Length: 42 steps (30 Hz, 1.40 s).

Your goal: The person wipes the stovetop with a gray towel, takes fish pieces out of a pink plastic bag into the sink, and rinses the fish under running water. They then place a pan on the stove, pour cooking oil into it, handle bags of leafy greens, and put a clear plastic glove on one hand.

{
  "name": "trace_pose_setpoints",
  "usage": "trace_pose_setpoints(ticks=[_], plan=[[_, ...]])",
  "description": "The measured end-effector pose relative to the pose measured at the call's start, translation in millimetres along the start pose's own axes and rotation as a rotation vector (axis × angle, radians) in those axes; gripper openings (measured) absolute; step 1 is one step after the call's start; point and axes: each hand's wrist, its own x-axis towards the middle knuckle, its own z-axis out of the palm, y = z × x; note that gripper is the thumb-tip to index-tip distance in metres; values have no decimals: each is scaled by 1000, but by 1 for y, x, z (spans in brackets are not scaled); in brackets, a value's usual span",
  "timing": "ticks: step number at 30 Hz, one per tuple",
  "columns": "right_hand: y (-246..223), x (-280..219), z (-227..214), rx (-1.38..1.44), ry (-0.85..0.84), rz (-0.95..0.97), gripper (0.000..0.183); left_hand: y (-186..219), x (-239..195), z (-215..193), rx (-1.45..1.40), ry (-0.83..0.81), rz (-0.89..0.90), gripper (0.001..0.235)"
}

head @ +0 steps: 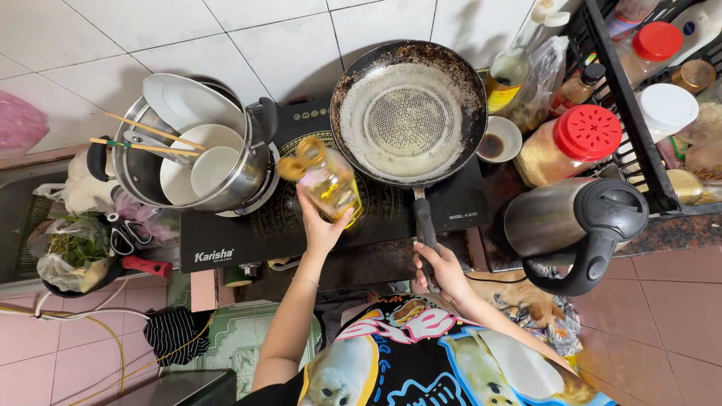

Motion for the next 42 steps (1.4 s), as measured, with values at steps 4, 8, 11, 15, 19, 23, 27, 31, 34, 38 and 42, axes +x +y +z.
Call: trace_pose_setpoints(ticks=[4,8,11,15,19,23,27,31,34,38,42], plan=[[-5,-3,-10,-24,-9,1,26,-2,-9,-12,85,19,-23,129],[-16,-8,-15,-64,-35,22,27,44,11,-27,214,98,194,130],[-13,-5,-23,-72,-47,37,26,95,42,-31,276,192,367,124],[-10,-1,-29,-57,-85,13,25,127,77,-30,376,270,524,109],[-14,-4,-24,-46,-70,25,25,150,89,-35,438,251,539,91],[-14,-5,-23,-30,-46,58,25,161,94,-42,541,211,501,60],[-12,-4,-24,-35,-54,50,25,168,100,-45,564,185,503,49],[-14,-7,-24,-43,-30,37,28,173,95,-53,565,127,484,48],[-23,-19,-17,-76,-4,79,27,189,105,-62,763,78,469,50],[-9,-27,-38,46,-50,98,45,198,118,-67,633,63,363,63],[-19,-54,-52,-206,-25,37,55,179,121,-72,530,-82,171,37]])
